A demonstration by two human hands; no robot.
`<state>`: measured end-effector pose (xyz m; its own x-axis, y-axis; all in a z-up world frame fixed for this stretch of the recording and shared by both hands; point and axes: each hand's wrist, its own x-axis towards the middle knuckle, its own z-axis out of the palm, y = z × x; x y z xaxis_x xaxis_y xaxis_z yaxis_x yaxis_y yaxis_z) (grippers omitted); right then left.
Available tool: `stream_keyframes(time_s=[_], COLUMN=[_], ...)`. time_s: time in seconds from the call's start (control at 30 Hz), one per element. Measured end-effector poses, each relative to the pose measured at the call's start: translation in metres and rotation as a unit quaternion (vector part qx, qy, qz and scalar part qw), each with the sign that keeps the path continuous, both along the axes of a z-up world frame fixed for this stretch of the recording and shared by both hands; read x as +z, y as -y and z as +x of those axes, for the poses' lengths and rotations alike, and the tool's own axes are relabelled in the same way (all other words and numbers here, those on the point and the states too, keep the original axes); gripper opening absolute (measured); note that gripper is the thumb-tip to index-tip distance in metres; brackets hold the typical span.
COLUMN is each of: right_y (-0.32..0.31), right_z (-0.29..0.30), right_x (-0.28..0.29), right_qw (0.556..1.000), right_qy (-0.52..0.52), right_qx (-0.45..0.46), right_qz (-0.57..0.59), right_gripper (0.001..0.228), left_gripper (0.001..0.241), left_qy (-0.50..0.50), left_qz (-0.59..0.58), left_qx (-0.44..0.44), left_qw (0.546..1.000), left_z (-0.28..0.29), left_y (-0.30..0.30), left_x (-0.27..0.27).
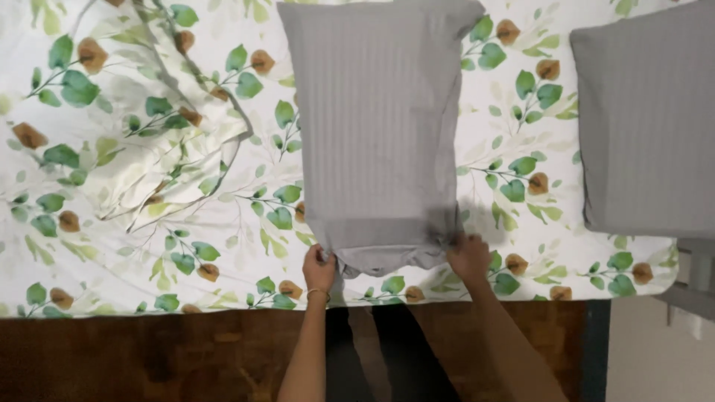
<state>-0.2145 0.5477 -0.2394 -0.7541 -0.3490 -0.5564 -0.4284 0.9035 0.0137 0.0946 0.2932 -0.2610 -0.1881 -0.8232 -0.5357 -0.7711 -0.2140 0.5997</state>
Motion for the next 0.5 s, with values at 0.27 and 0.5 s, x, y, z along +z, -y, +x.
stream_keyframes(time_s=[0.27,0.5], right_y=[0.098,0.062], right_z=[0.0,0.003], right_x=[0.017,0.003], right_qw=[0.932,0.972], right_qy=[0.066,-0.075], right_qx=[-0.107,-0.045], right_qz=[-0.341,-0.22], right_gripper=[0.041,0.014], left_gripper=[0.074,0.045], left_qy=[-0.056,-0.022], left_qz=[0.01,-0.039], left_qx=[0.106,0.026], left_qw=[0.993,0.999], left_z=[-0.031,-0.03], left_y=[0.039,0.034], left_x=[-0.003,0.042])
